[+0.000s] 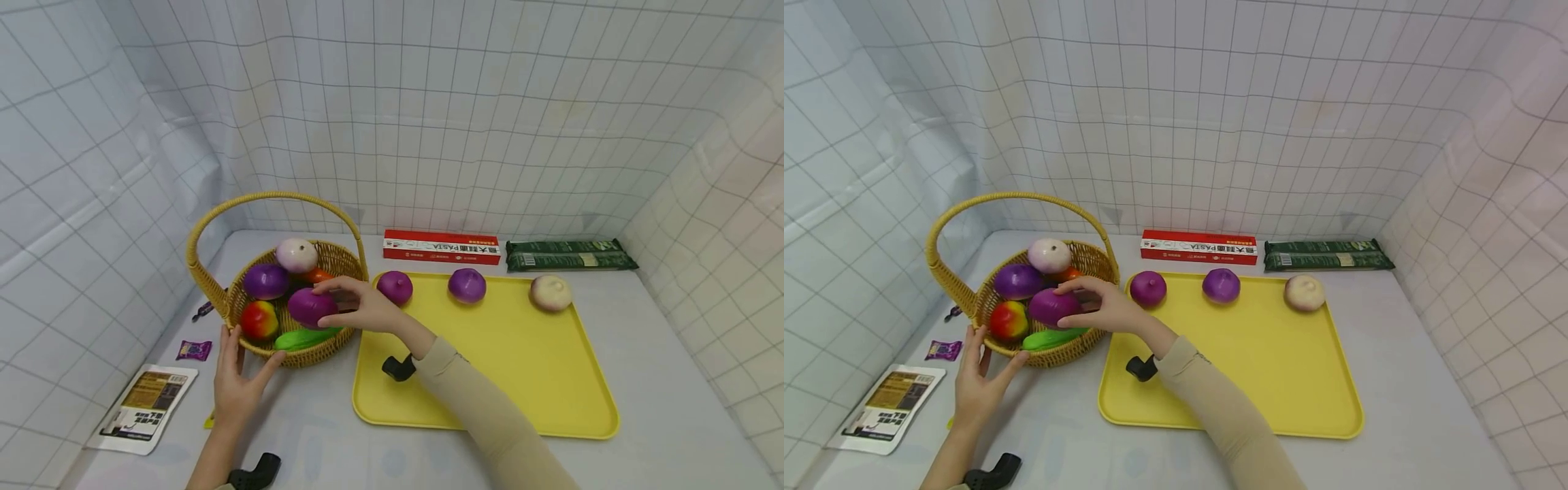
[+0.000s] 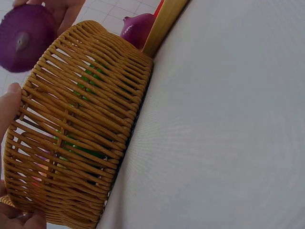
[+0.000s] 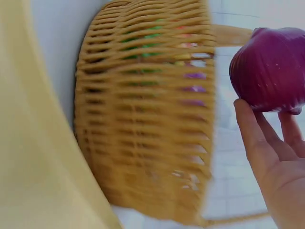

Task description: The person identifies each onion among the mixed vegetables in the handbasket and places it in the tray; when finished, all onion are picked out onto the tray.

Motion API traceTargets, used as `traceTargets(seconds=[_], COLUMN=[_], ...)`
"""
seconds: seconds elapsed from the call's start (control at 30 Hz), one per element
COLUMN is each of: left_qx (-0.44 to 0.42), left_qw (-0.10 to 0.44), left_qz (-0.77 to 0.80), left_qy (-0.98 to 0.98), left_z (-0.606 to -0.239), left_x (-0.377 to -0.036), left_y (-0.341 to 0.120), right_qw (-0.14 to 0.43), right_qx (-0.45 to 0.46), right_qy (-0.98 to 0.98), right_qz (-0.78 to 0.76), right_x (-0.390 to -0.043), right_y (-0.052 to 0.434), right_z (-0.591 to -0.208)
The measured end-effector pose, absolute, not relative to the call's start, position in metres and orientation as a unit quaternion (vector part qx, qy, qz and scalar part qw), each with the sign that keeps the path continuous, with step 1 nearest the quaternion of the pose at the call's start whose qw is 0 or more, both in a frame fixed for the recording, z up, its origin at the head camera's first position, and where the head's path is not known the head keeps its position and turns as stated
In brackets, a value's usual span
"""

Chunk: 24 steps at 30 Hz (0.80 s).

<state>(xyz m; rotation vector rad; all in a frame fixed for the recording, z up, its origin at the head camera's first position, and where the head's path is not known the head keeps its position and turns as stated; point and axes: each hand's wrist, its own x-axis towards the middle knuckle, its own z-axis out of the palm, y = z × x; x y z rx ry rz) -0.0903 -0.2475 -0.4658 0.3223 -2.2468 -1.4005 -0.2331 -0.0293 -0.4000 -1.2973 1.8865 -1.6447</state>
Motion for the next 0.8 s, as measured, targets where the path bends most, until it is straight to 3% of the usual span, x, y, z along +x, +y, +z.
traceTargets(seconds=[0.37,0.8], left_qx=[0.119,0.124], left_qw=[0.237,0.234], left_qz=[-0.506,-0.498], left_qy=[-0.821,-0.826], left_z=[-0.468,-0.466], left_x=[-0.091,-0.09], left_y=[-0.249,-0.247], right_qw=[0.143,0.217], right_qx=[-0.475,-0.493], right_qy=[0.671,0.695], right_qz=[-0.551,-0.477], right_x=[-0.221,-0.219], right_y=[0.053,0.077], right_z=[-0.403,-0.438])
